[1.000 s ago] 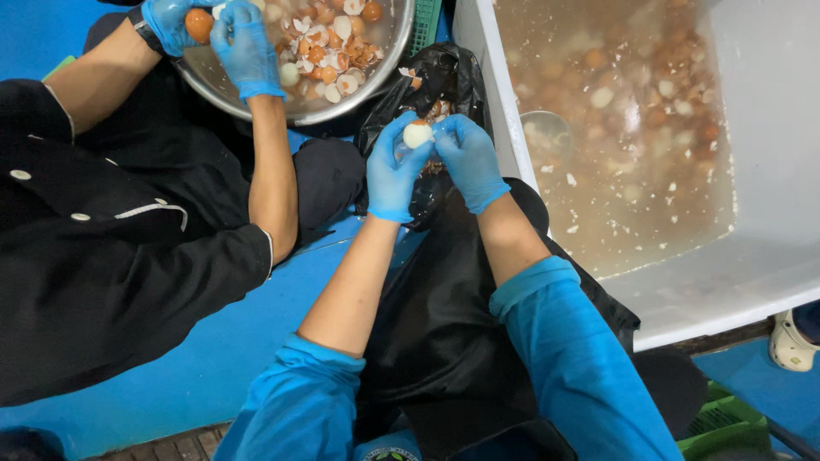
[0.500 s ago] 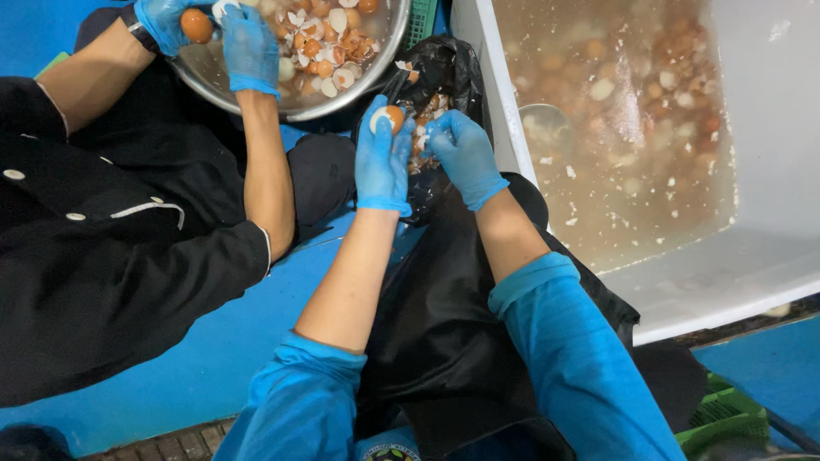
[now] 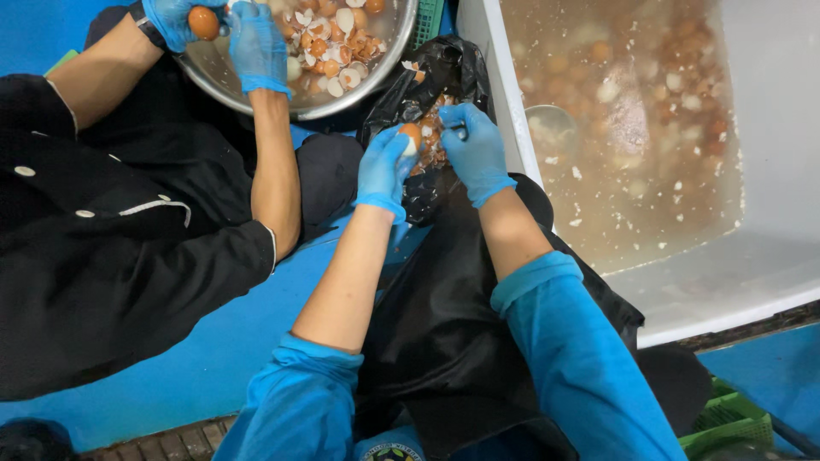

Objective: The person sits on the floor and peels boiled eggs by hand, taking eggs from a water-filled tub, removing the shells over a black bag, and placing the peeled eggs into a metal basin. They repeatedly retrieve more eggs from the tub and continue peeling throughout the episode.

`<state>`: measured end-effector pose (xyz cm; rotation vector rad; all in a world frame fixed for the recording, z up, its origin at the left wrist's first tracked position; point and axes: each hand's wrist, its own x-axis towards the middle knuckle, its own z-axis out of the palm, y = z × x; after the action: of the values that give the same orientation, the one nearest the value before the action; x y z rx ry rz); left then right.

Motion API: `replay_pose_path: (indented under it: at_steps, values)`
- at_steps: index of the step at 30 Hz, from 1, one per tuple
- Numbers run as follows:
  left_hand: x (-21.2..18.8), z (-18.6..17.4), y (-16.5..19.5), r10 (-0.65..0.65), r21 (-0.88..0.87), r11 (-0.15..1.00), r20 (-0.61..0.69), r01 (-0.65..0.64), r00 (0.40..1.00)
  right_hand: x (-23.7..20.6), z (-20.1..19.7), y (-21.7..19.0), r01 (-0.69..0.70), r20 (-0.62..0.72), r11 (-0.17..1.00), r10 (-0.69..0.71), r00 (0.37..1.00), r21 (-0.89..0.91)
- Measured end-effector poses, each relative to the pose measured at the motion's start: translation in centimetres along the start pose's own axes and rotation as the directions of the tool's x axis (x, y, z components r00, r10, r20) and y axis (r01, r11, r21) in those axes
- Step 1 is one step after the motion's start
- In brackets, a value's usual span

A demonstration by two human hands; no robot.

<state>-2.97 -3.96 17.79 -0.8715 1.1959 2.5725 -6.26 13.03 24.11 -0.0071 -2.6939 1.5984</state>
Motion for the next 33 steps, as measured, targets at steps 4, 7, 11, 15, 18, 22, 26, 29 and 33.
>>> replay_pose_path:
  at_steps: [4,7,11,15,18,22,26,29,33]
  values:
    - [-0.7,0.9,0.4,0.019,0.042,0.999,0.003,-0.019,1.0,-0.5,-0.6,-1.2,0.057,0.144,0.983,-0.082,0.986,0.175]
    - [-1.6,1.9,1.0,0.048,0.013,0.999,0.045,-0.049,0.998,-0.5,-0.9,-2.1,0.079,0.235,0.986,-0.113,0.966,0.15]
    - [-2.8,2.7,1.5,0.152,0.134,0.977,0.102,-0.165,0.983,-0.3,-1.1,-2.7,0.035,0.25,0.966,-0.101,0.963,0.255]
    - [-3.3,3.0,1.9,0.183,0.234,0.949,0.133,-0.21,0.974,-0.3,-1.1,-2.8,0.095,0.228,0.975,-0.141,0.963,0.203]
    - [-3.4,3.0,1.8,0.254,0.352,0.888,0.164,-0.297,0.953,-0.4,-0.9,-3.0,0.253,0.172,0.965,-0.26,0.95,0.066]
    - [-3.0,3.2,1.2,0.2,0.312,0.925,0.08,-0.215,0.977,-0.4,-0.8,-3.2,0.322,0.157,0.947,-0.318,0.935,-0.005]
    - [-2.6,3.4,0.7,0.219,0.27,0.934,0.079,-0.232,0.973,-0.5,-0.7,-3.3,0.345,0.123,0.937,-0.336,0.934,-0.061]
    - [-2.7,3.6,0.5,0.202,0.262,0.942,0.061,-0.211,0.978,-0.7,-0.6,-3.1,0.35,0.104,0.933,-0.341,0.934,-0.082]
    - [-3.0,3.6,0.5,0.131,0.312,0.942,-0.006,-0.123,0.991,-0.7,-0.5,-2.6,0.301,0.087,0.953,-0.298,0.951,-0.026]
